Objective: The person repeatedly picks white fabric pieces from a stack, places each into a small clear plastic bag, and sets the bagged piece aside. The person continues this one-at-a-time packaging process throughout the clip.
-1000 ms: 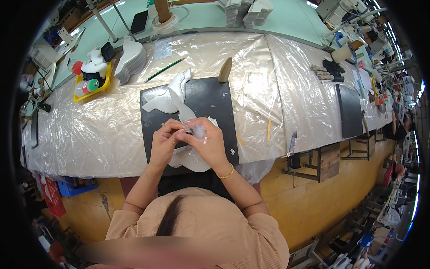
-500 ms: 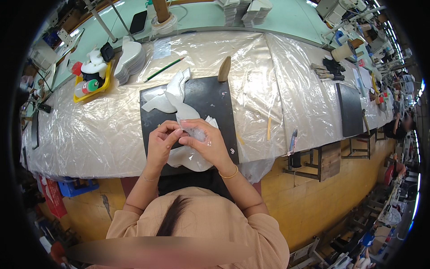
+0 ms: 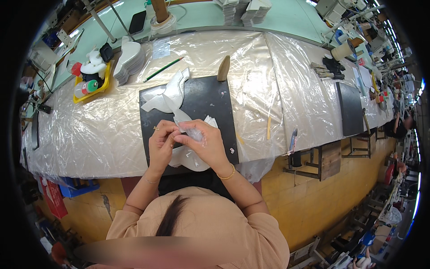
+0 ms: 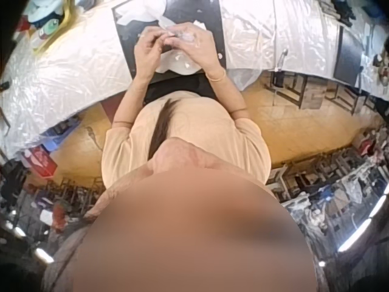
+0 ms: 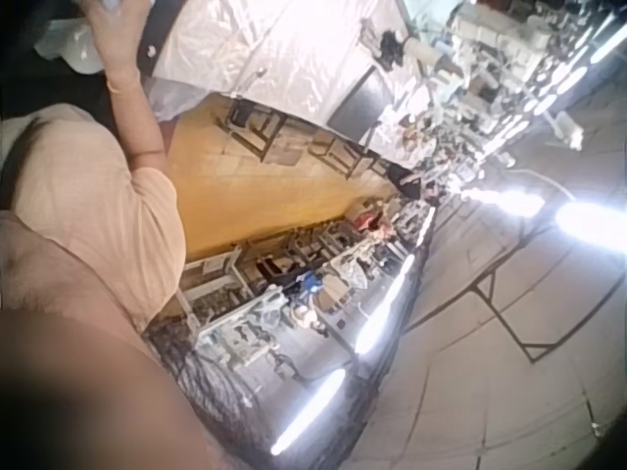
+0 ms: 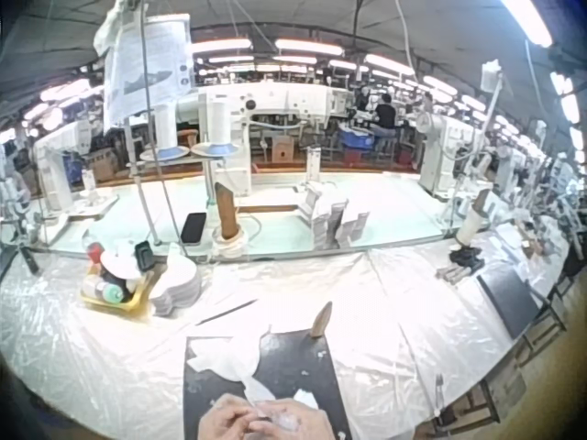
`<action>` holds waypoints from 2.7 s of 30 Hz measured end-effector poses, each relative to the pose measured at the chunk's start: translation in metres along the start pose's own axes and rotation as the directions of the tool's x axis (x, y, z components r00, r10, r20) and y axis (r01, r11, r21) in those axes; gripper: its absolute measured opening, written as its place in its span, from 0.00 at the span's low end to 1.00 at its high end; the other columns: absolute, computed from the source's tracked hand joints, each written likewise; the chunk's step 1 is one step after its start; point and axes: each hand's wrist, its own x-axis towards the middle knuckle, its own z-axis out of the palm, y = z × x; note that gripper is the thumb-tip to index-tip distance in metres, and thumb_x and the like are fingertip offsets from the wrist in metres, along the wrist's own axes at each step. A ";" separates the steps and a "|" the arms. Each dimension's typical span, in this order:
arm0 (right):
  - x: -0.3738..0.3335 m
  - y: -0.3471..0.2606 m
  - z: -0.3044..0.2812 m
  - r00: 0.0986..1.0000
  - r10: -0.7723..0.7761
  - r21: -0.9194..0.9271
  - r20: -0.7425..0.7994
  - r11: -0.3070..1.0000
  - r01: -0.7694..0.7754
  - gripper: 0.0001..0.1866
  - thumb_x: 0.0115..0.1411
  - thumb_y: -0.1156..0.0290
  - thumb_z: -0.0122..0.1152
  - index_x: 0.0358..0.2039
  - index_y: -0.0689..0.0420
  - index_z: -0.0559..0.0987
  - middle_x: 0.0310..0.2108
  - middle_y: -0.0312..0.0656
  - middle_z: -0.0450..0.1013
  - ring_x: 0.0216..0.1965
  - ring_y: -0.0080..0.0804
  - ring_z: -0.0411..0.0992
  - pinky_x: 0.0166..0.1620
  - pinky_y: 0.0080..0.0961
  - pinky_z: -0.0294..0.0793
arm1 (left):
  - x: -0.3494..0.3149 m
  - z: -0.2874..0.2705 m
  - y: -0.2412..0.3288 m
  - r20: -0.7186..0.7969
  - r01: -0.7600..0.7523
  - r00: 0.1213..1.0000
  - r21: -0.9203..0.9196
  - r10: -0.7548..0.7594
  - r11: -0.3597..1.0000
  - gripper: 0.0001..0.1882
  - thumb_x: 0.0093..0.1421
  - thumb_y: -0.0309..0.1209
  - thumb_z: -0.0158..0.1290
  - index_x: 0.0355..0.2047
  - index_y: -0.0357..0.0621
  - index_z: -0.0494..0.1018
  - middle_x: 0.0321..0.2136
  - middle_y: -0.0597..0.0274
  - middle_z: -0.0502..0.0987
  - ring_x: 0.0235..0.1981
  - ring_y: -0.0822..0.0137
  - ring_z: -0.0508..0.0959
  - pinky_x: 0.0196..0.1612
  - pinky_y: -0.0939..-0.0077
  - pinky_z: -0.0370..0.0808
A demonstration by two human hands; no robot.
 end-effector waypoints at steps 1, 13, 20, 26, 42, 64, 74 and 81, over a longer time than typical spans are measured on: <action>-0.001 0.000 0.001 1.000 0.005 0.007 -0.018 1.000 -0.005 0.14 0.56 0.71 0.68 0.42 0.63 0.81 0.40 0.42 0.79 0.36 0.21 0.74 0.39 0.18 0.74 | 0.000 0.000 0.001 0.003 -0.026 1.000 0.060 0.026 0.998 0.04 0.61 0.23 0.55 0.35 0.34 0.76 0.34 0.62 0.72 0.33 0.73 0.72 0.36 0.82 0.69; 0.001 0.007 -0.007 0.989 0.069 0.009 -0.130 0.998 -0.069 0.13 0.65 0.63 0.59 0.35 0.62 0.79 0.31 0.39 0.78 0.31 0.20 0.72 0.38 0.20 0.72 | 0.000 -0.003 -0.003 0.103 0.158 0.987 -0.416 -0.126 0.896 0.09 0.61 0.27 0.56 0.37 0.35 0.69 0.47 0.52 0.71 0.43 0.68 0.73 0.49 0.73 0.71; 0.004 0.006 -0.014 0.979 0.184 0.500 -0.083 0.858 -0.119 0.09 0.68 0.66 0.54 0.34 0.58 0.70 0.28 0.38 0.75 0.30 0.26 0.75 0.37 0.24 0.75 | 0.007 -0.020 0.010 0.146 0.400 0.916 -0.224 -0.375 0.889 0.20 0.60 0.21 0.57 0.53 0.32 0.71 0.45 0.52 0.77 0.43 0.70 0.77 0.45 0.79 0.76; -0.005 -0.011 -0.060 0.987 0.157 0.152 0.039 0.975 -0.161 0.15 0.62 0.59 0.62 0.33 0.57 0.69 0.26 0.35 0.71 0.26 0.22 0.69 0.32 0.20 0.71 | -0.002 -0.035 0.045 0.235 0.410 0.873 0.122 -0.428 0.904 0.14 0.60 0.23 0.57 0.47 0.36 0.78 0.38 0.57 0.81 0.38 0.74 0.78 0.41 0.81 0.76; -0.003 -0.023 -0.112 0.964 -0.248 -0.501 -0.095 0.849 0.169 0.23 0.45 0.55 0.77 0.26 0.58 0.74 0.20 0.33 0.69 0.23 0.20 0.68 0.27 0.21 0.68 | -0.016 -0.026 0.046 0.379 0.628 0.689 0.115 -0.619 0.770 0.13 0.59 0.20 0.57 0.45 0.32 0.78 0.32 0.58 0.80 0.31 0.75 0.78 0.33 0.81 0.81; -0.025 0.019 -0.143 0.898 -0.075 -0.165 -0.434 0.986 0.003 0.10 0.55 0.80 0.64 0.26 0.60 0.69 0.29 0.37 0.70 0.37 0.26 0.71 0.41 0.22 0.70 | 0.035 -0.079 -0.013 -0.072 0.075 0.997 0.876 -0.025 0.477 0.26 0.49 0.44 0.66 0.43 0.40 0.78 0.39 0.54 0.72 0.43 0.53 0.75 0.44 0.64 0.73; -0.016 0.006 -0.103 0.936 -0.066 -0.233 -0.345 0.972 -0.018 0.08 0.57 0.71 0.67 0.35 0.60 0.79 0.31 0.36 0.75 0.31 0.19 0.70 0.35 0.18 0.70 | 0.062 -0.106 -0.035 -0.293 0.396 0.917 0.594 -0.270 0.701 0.11 0.56 0.27 0.61 0.37 0.34 0.75 0.31 0.54 0.79 0.29 0.64 0.81 0.34 0.73 0.78; 0.006 0.001 -0.032 0.980 -0.189 -0.025 0.067 0.981 0.191 0.12 0.61 0.64 0.63 0.33 0.62 0.81 0.26 0.38 0.73 0.27 0.26 0.71 0.31 0.21 0.69 | 0.042 -0.089 -0.022 0.110 0.581 0.807 -0.316 -0.580 0.750 0.08 0.63 0.25 0.53 0.40 0.33 0.72 0.32 0.52 0.80 0.31 0.64 0.83 0.35 0.77 0.82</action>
